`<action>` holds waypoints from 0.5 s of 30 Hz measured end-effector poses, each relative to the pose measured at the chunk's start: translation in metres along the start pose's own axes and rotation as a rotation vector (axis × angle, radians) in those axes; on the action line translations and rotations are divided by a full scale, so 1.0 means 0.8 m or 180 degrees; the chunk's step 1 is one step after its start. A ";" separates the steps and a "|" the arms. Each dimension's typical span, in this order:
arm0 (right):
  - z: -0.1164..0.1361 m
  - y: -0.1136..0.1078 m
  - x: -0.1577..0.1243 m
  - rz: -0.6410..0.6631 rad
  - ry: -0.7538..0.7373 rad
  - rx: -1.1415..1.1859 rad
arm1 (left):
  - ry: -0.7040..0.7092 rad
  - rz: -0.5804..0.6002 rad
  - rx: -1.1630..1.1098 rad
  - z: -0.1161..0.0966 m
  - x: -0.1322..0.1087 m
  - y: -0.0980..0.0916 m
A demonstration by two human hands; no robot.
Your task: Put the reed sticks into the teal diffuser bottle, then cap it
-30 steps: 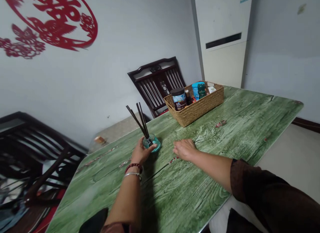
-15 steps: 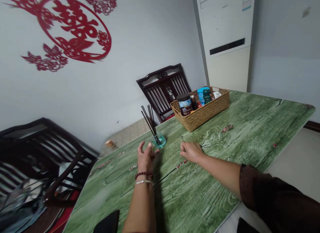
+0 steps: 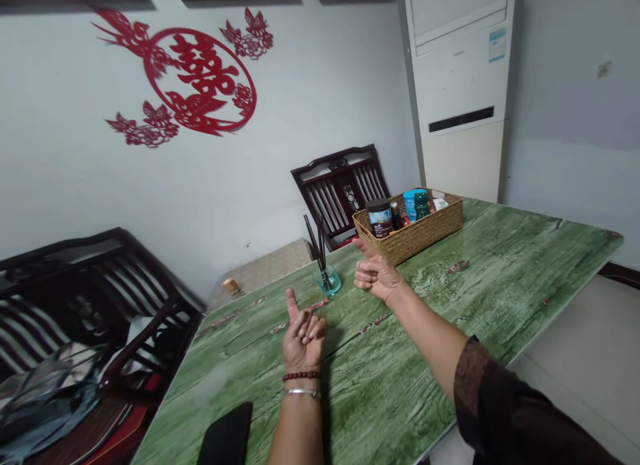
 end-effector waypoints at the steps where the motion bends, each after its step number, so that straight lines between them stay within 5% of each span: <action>1: -0.013 -0.006 -0.003 -0.0027 0.0035 0.0105 | -0.0028 -0.0016 -0.0042 0.002 -0.001 -0.004; 6: -0.083 -0.058 -0.025 -0.0356 0.0588 0.0183 | -0.0214 -0.0010 -0.0107 0.014 -0.008 -0.016; 15: -0.095 -0.069 -0.028 -0.0275 0.0720 0.0290 | -0.0041 -0.0299 0.0326 -0.004 0.001 -0.012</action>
Point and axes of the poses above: each hand's wrist, its own x-axis towards the middle knuckle, its own y-axis out of the palm, z = x × y, the point moved 7 cm from there along x, towards the middle knuckle, and after that the axes turned 3 degrees about -x, right-handed, at the moved point
